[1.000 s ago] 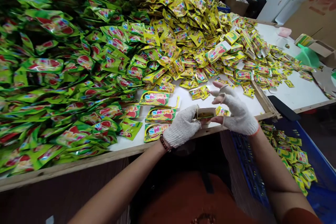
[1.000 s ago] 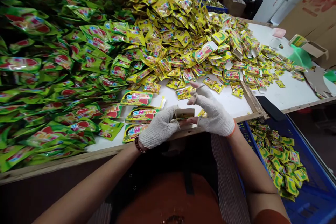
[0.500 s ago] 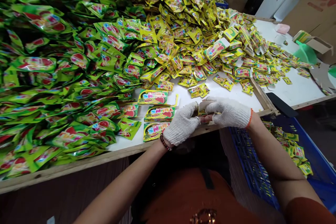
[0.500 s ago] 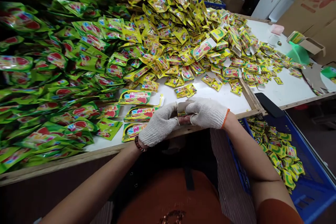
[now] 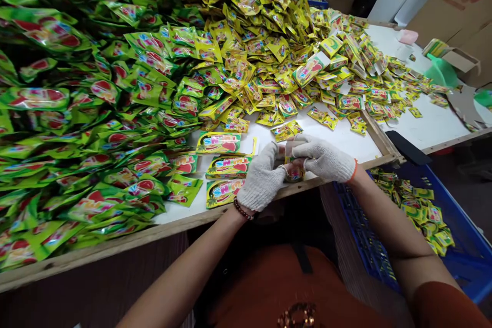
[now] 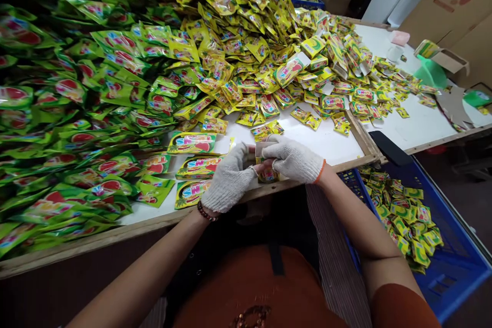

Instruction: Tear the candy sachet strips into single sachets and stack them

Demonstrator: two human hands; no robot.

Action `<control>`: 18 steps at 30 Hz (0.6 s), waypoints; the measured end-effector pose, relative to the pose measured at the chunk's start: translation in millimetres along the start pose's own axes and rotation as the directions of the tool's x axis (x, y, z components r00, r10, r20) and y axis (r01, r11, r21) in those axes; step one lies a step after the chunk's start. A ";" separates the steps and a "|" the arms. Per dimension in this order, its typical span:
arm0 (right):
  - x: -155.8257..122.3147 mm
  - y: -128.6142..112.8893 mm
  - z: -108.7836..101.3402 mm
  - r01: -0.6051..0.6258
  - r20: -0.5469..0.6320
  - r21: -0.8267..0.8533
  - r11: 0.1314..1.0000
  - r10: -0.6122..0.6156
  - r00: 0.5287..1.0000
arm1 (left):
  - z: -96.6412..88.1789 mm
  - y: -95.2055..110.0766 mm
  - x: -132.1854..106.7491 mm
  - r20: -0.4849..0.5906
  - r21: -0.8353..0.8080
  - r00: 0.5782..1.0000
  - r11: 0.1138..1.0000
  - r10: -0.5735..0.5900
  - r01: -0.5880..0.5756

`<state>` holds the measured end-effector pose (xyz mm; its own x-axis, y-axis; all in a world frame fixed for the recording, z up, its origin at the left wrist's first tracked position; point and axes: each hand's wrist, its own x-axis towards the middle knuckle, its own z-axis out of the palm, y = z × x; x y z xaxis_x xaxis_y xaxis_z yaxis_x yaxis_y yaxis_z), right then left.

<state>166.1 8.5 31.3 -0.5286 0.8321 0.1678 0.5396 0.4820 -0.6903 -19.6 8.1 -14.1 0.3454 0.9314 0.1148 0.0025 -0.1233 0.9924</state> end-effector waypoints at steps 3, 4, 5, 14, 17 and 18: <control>-13.2 14.5 20.7 -0.056 -0.323 0.230 0.972 0.131 0.937 | 2.3 -2.5 -1.9 -0.079 -0.066 0.996 0.997 -0.042 0.036; -18.7 18.6 27.5 -0.071 -0.410 0.317 0.946 0.204 0.889 | 2.4 -3.0 -1.9 -0.086 -0.060 0.996 0.998 -0.035 0.030; -23.9 21.9 33.5 -0.084 -0.466 0.384 0.919 0.271 0.842 | 2.2 -3.6 -1.7 -0.082 -0.042 0.996 0.999 -0.019 0.015; -29.1 26.7 40.3 -0.177 -0.488 0.292 0.940 0.305 0.818 | -5.0 -13.8 4.0 0.030 0.007 0.999 1.000 0.026 -0.027; -27.5 24.2 37.3 -0.180 -0.468 0.236 0.955 0.274 0.840 | -6.8 -9.6 3.0 0.049 0.049 0.996 0.996 0.069 -0.071; -26.9 23.0 37.1 -0.178 -0.457 0.216 0.960 0.261 0.850 | -7.9 -7.2 2.4 0.055 0.097 0.994 0.991 0.091 -0.096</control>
<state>168.4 -13.0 -15.2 -0.0094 0.9587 0.2844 0.4704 0.2552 -0.8447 -26.1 13.9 -20.6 0.3953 0.8960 0.2020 0.0604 -0.2448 0.9677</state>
